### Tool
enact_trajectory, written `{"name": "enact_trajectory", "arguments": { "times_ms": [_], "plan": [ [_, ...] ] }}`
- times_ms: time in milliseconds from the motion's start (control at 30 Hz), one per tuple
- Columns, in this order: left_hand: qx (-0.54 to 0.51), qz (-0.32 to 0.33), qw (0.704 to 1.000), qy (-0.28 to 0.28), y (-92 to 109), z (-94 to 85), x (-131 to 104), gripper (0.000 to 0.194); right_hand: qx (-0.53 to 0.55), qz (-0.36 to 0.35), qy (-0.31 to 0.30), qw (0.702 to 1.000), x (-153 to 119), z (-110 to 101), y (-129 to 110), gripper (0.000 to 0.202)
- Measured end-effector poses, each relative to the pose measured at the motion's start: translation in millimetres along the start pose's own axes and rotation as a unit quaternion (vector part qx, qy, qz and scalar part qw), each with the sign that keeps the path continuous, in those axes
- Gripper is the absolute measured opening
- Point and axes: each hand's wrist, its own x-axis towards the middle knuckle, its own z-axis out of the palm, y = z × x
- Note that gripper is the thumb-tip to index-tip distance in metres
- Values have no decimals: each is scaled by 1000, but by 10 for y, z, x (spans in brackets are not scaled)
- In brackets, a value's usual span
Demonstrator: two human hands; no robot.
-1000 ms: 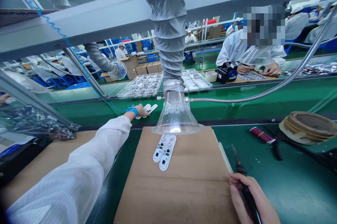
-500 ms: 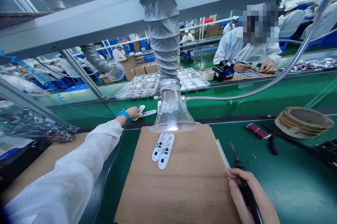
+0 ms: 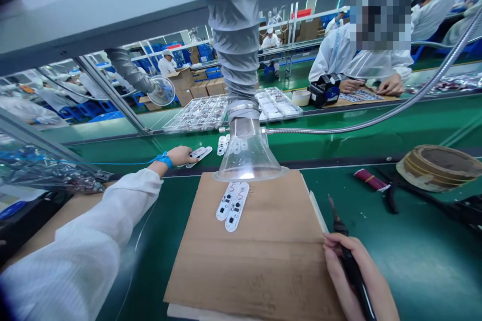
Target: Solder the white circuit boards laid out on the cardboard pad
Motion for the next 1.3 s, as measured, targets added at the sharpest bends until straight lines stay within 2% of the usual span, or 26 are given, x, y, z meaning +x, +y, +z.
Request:
{"name": "enact_trajectory", "arguments": {
  "times_ms": [167, 233, 300, 433, 700, 800, 900, 1000, 1067, 1167, 1233, 1300],
  "plan": [
    [-12, -7, 999, 52, 75, 76, -394, 49, -3, 7, -41, 999, 92, 124, 95, 36],
    [-19, 0, 998, 59, 110, 131, -505, 48, -1, 9, -57, 998, 114, 119, 132, 36],
    [-30, 15, 998, 53, 124, 177, -554, 55, 2, 10, -71, 997, 129, 98, 162, 36],
    [-50, 37, 997, 46, 64, 168, -463, 72, 8, 10, -81, 997, 135, 58, 182, 35],
    [-47, 51, 998, -11, -210, 34, -46, 55, 28, -3, -69, 997, 140, 89, 136, 34],
    [-47, 59, 997, -5, -332, -9, -54, 50, 32, -4, -66, 997, 142, 96, 128, 35],
    [-47, 56, 997, 18, -382, -36, -237, 49, 31, 0, -63, 998, 137, 106, 140, 35],
    [-62, 61, 996, 20, -215, 50, -584, 53, 25, 6, -64, 998, 124, 121, 167, 35],
    [-79, 81, 994, -1, 39, 174, -865, 52, 20, 11, -68, 997, 114, 123, 183, 35],
    [-104, 103, 989, 0, 497, 373, -1241, 53, 13, 16, -77, 997, 105, 100, 193, 36],
    [-166, 88, 982, 4, 721, 464, -1393, 54, 9, 17, -82, 996, 104, 78, 195, 36],
    [-217, 70, 973, 16, 817, 516, -1443, 55, 6, 18, -84, 996, 101, 74, 197, 35]
  ]
}}
